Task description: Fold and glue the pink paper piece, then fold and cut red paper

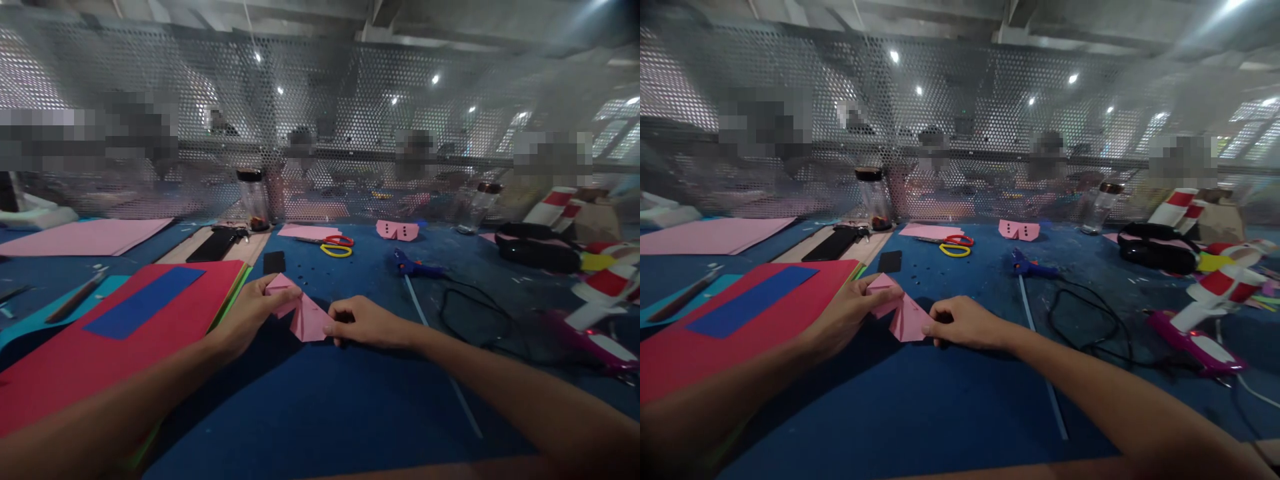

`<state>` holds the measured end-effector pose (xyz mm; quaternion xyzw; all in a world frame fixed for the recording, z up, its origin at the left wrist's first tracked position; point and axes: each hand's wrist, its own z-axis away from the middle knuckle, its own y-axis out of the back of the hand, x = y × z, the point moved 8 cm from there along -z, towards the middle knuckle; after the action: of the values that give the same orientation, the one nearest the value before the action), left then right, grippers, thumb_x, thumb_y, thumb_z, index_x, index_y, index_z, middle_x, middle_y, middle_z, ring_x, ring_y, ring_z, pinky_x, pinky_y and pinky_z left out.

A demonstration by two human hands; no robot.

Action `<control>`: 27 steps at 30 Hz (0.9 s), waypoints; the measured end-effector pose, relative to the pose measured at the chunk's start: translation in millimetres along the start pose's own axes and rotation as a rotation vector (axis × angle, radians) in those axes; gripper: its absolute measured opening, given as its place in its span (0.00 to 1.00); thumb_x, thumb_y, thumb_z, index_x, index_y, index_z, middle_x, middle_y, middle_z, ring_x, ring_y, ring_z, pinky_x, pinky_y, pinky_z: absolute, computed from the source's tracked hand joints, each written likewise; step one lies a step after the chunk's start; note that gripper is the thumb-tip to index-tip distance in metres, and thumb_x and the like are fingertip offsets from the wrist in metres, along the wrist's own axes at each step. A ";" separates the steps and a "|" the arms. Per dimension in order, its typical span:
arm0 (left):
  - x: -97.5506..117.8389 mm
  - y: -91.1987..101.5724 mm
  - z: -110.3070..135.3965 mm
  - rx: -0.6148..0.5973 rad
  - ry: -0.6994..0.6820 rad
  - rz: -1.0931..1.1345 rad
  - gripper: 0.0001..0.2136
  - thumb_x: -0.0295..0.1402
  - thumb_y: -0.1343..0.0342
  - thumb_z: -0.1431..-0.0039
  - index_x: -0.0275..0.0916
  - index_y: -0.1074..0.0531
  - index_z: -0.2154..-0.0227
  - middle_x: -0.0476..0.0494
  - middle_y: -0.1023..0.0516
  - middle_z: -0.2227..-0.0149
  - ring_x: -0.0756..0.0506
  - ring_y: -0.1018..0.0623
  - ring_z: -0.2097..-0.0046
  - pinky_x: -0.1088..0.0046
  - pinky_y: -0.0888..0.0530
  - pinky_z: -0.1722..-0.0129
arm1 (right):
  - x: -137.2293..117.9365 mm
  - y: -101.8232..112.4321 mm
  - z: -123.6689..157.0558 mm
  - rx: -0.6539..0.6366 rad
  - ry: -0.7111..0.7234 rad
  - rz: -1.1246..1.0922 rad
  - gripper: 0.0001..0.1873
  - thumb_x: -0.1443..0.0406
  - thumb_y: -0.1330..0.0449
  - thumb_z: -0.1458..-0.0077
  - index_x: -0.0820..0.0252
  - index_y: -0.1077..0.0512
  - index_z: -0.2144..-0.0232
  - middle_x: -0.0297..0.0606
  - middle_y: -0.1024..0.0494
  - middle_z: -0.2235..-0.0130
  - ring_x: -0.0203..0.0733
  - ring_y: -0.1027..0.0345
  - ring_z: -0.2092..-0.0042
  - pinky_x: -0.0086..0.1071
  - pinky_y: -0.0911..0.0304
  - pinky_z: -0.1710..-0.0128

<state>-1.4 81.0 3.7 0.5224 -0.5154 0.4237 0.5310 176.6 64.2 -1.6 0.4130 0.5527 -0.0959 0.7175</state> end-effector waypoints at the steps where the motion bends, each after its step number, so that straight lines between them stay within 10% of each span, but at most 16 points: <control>1: -0.4 -0.1 0.4 -0.001 0.002 0.001 0.13 0.41 0.33 0.45 0.37 0.26 0.70 0.49 0.26 0.73 0.49 0.29 0.71 0.75 0.35 0.72 | 1.6 0.3 -0.2 0.011 -0.012 0.008 0.15 0.56 0.37 0.40 0.60 0.28 0.71 0.34 0.22 0.73 0.35 0.32 0.71 0.27 0.43 0.71; 27: -3.9 0.9 -0.8 0.022 0.021 0.022 0.14 0.43 0.32 0.47 0.37 0.24 0.67 0.47 0.22 0.70 0.47 0.26 0.70 0.74 0.33 0.71 | 5.3 -0.9 -1.1 -0.001 0.000 -0.006 0.15 0.55 0.36 0.41 0.61 0.27 0.73 0.36 0.19 0.71 0.38 0.26 0.68 0.28 0.38 0.67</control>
<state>-2.7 82.3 0.1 0.5180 -0.5106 0.4407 0.5261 177.3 66.2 -6.7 0.4110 0.5540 -0.0975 0.7174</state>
